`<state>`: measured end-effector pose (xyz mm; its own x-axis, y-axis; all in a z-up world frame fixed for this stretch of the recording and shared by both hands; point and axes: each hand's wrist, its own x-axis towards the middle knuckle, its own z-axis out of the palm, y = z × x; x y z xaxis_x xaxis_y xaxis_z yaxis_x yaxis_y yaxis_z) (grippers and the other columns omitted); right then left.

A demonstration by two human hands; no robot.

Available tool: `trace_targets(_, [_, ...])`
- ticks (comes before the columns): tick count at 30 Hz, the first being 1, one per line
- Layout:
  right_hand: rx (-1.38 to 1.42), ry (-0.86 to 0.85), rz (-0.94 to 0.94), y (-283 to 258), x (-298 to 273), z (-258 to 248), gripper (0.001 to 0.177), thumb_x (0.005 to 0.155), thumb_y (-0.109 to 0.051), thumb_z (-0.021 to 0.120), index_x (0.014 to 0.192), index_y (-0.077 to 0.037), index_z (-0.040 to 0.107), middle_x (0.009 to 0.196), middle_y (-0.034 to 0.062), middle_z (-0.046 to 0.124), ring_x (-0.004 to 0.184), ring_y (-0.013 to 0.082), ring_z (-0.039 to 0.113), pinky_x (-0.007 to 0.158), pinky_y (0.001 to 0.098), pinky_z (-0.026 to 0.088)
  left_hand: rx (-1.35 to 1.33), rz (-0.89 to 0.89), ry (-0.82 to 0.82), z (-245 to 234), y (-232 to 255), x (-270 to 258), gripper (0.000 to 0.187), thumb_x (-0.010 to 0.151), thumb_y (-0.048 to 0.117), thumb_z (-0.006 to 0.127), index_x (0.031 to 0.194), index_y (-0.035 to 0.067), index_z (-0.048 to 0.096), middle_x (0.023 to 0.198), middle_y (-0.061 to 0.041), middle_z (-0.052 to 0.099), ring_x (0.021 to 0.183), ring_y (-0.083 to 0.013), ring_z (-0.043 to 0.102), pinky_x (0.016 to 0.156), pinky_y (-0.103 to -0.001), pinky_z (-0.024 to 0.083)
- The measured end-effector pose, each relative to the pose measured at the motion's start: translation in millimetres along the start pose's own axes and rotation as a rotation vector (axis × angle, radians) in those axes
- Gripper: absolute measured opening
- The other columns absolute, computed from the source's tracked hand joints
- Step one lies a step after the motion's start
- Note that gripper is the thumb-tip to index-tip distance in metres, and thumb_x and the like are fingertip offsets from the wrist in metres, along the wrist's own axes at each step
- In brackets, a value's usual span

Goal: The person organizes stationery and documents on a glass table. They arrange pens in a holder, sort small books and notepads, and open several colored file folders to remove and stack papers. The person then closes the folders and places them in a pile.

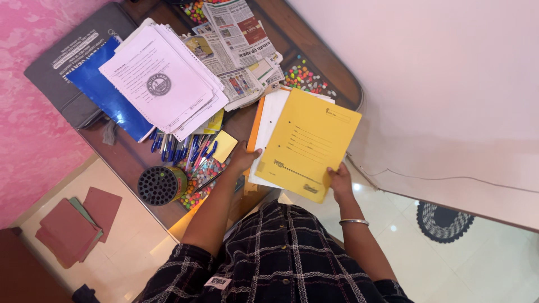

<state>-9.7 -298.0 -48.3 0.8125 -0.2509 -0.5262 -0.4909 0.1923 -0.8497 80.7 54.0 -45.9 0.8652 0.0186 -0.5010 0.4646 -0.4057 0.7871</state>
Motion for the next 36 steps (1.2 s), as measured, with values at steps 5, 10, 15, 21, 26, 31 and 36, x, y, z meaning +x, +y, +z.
trace_targets(5, [-0.124, 0.218, -0.173, -22, 38, -24, 0.029, 0.099, 0.002, 0.059, 0.128, 0.001, 0.061, 0.116, 0.0095, 0.072, 0.101, 0.0169, 0.067, 0.087, 0.0302, 0.054, 0.216, -0.060, 0.070, -19, -12, -6, 0.069, 0.084, 0.033, 0.078, 0.138, 0.000, 0.049, 0.123, -0.026, 0.068, 0.116, -0.0398, 0.066, 0.098, -0.045, 0.051])
trace_targets(10, [-0.200, 0.255, -0.347, -74, 109, -29, 0.034, 0.096, 0.003, 0.063, 0.129, 0.002, 0.061, 0.116, 0.0076, 0.072, 0.103, 0.0155, 0.067, 0.089, 0.0286, 0.053, 0.369, -0.108, 0.098, -58, -32, -26, 0.072, 0.083, 0.036, 0.080, 0.137, -0.001, 0.049, 0.124, -0.028, 0.067, 0.117, -0.0412, 0.065, 0.099, -0.047, 0.051])
trace_targets(15, [-0.306, 0.286, -0.444, -107, 174, -2, 0.032, 0.094, 0.004, 0.065, 0.126, 0.002, 0.061, 0.111, 0.0066, 0.074, 0.102, 0.0155, 0.070, 0.088, 0.0276, 0.054, 0.361, -0.162, 0.171, -67, -26, -61, 0.078, 0.081, 0.044, 0.080, 0.138, 0.000, 0.050, 0.119, -0.026, 0.071, 0.113, -0.0404, 0.069, 0.097, -0.046, 0.054])
trace_targets(21, [0.118, 0.192, -0.271, -124, 200, 41, 0.042, 0.091, -0.001, 0.062, 0.129, -0.008, 0.046, 0.120, 0.0089, 0.067, 0.105, 0.0169, 0.066, 0.090, 0.0277, 0.056, 0.439, -0.003, 0.354, -53, 2, -90, 0.100, 0.059, 0.048, 0.095, 0.128, -0.005, 0.046, 0.114, -0.031, 0.066, 0.106, -0.0454, 0.066, 0.087, -0.050, 0.053])
trace_targets(26, [-0.482, 0.364, -0.452, -97, 184, 41, 0.047, 0.089, -0.016, 0.077, 0.125, -0.002, 0.052, 0.122, 0.0136, 0.059, 0.109, 0.0250, 0.061, 0.093, 0.0353, 0.050, 0.466, -0.185, 0.274, -58, 17, -91, 0.086, 0.069, 0.045, 0.091, 0.129, -0.001, 0.049, 0.108, -0.027, 0.070, 0.102, -0.0425, 0.069, 0.087, -0.049, 0.055])
trace_targets(31, [-0.595, 0.337, -0.293, -20, 97, 57, 0.032, 0.093, -0.028, 0.069, 0.109, -0.004, 0.056, 0.101, 0.0138, 0.066, 0.094, 0.0279, 0.064, 0.087, 0.0427, 0.051, 0.398, -0.124, 0.254, -72, 3, -88, 0.077, 0.070, 0.040, 0.089, 0.126, 0.000, 0.054, 0.107, -0.026, 0.073, 0.100, -0.0403, 0.072, 0.087, -0.048, 0.057])
trace_targets(36, [-0.402, -0.008, 0.248, 34, -6, 111, 0.044, 0.093, -0.032, 0.067, 0.124, -0.002, 0.057, 0.107, 0.0152, 0.070, 0.085, 0.0239, 0.070, 0.071, 0.0367, 0.059, 0.293, -0.034, 0.201, -69, -18, -85, 0.073, 0.070, 0.039, 0.089, 0.123, 0.000, 0.056, 0.106, -0.026, 0.073, 0.100, -0.0382, 0.072, 0.088, -0.045, 0.056])
